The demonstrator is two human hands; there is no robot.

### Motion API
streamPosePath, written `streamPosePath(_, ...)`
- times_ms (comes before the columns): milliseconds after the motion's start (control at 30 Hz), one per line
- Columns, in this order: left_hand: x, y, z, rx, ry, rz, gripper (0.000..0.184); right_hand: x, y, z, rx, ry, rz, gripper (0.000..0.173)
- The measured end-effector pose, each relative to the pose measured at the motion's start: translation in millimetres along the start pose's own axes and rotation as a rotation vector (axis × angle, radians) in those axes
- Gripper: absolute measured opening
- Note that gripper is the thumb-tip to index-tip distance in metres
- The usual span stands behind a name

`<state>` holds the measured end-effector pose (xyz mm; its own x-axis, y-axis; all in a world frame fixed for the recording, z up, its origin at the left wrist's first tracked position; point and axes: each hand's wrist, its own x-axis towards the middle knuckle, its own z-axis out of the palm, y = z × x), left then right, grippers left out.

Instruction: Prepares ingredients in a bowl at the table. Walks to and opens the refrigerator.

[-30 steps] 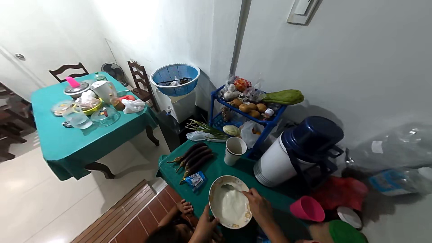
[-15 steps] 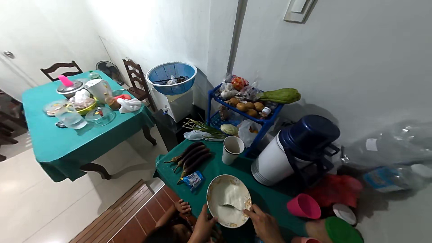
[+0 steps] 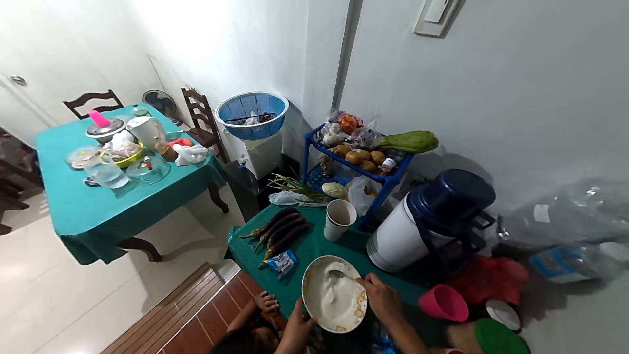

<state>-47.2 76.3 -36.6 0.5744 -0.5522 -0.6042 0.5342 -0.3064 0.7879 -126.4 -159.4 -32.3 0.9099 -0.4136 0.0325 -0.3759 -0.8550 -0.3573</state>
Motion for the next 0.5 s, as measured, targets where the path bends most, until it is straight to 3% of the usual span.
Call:
streamPosePath(133, 0.0, 0.0, -0.2, 0.010, 0.004, 0.000, 0.061, 4.7, 2.0, 0.5, 0.009, 0.085, -0.051, 0.030)
streamPosePath(500, 0.9, 1.8, -1.3, 0.038, -0.008, 0.000, 0.060, -57.1, -9.8, -26.0, 0.016, -0.147, 0.052, 0.035)
